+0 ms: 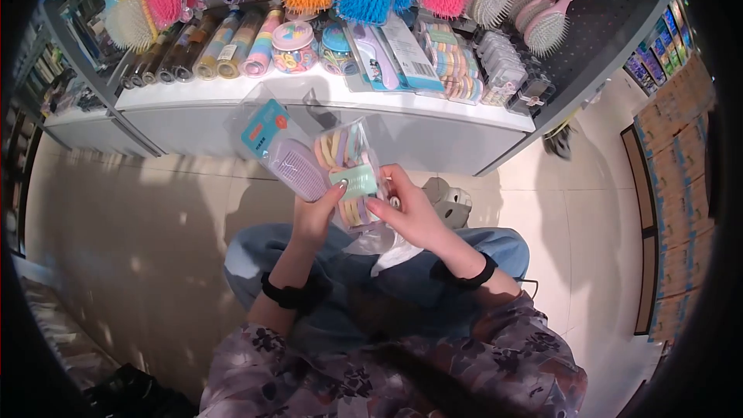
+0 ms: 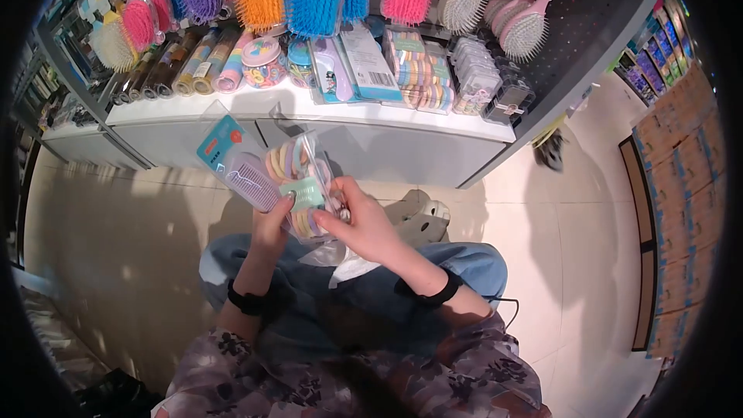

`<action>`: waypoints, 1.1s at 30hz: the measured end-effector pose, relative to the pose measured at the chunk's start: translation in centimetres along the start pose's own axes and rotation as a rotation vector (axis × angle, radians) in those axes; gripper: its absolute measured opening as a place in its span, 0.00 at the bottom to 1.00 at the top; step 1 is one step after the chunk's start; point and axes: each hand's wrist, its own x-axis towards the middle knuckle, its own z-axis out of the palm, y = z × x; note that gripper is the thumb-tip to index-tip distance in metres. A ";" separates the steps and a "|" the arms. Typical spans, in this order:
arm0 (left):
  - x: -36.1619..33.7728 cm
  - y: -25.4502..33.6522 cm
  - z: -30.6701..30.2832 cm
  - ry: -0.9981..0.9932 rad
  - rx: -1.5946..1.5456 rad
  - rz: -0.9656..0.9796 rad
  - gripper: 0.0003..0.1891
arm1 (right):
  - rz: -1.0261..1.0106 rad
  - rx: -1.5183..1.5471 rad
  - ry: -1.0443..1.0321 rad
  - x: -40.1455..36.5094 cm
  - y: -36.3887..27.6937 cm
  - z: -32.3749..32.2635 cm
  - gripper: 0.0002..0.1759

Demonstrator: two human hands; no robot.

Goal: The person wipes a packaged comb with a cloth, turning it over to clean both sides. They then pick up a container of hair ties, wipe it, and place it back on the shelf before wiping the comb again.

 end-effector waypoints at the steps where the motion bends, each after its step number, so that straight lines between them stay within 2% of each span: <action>1: -0.1 0.2 0.2 0.068 -0.062 -0.091 0.20 | -0.004 -0.036 0.023 -0.1 -0.1 0.1 0.16; 3: -0.3 0.0 -0.2 0.057 -0.062 -0.099 0.21 | -0.002 -0.063 0.058 -0.3 -0.4 -0.1 0.15; 5: -0.3 -0.2 -0.3 0.040 -0.069 -0.119 0.22 | 0.046 -0.292 0.038 -0.4 -0.9 -0.6 0.14; 9: -0.4 -0.6 -0.4 -0.020 -0.008 -0.115 0.21 | 0.000 -0.380 0.080 -0.9 -0.6 -0.9 0.15; 11: -0.5 -0.8 -0.3 -0.038 0.014 -0.114 0.21 | 0.070 -0.306 0.056 -1.0 0.2 -1.0 0.16; 13: -0.5 -1.1 0.1 0.092 -0.075 -0.141 0.21 | 0.106 -0.211 0.039 -0.8 1.0 -0.8 0.18; 14: -0.5 -1.1 0.2 0.086 -0.079 -0.140 0.21 | 0.136 -0.118 0.018 -0.6 1.2 -0.6 0.19; 17: -0.4 -0.6 0.6 0.123 -0.093 -0.061 0.22 | 0.101 -0.180 -0.007 -0.4 1.3 -0.3 0.24; 19: -0.3 -0.4 0.6 0.178 -0.092 0.058 0.22 | 0.058 -0.216 -0.013 -0.6 1.9 0.3 0.26; 20: -0.3 -0.4 0.5 0.177 -0.097 0.060 0.22 | 0.017 -0.244 -0.020 -0.6 2.0 0.5 0.28; 22: -0.2 -0.6 0.2 0.231 -0.145 0.035 0.22 | 0.087 -0.186 -0.041 -0.5 1.7 0.4 0.27; 25: -0.1 -0.9 -0.5 0.291 -0.156 -0.051 0.21 | 0.157 -0.014 -0.056 -0.4 1.8 -0.1 0.25; 27: 0.1 -0.5 -0.1 0.262 -0.186 -0.044 0.22 | 0.254 0.467 -0.067 -0.3 1.4 -0.9 0.20; 30: 0.0 -0.6 -0.4 0.180 -0.215 -0.030 0.22 | 0.186 0.365 -0.022 -0.8 -0.5 -2.0 0.16; 31: -0.1 -0.9 -0.5 0.123 -0.213 -0.025 0.22 | 0.150 0.291 0.067 -0.9 -1.4 -1.6 0.15; 33: -0.2 -1.5 -0.8 0.070 -0.150 -0.044 0.22 | 0.128 0.201 0.088 -1.3 -1.5 -1.7 0.17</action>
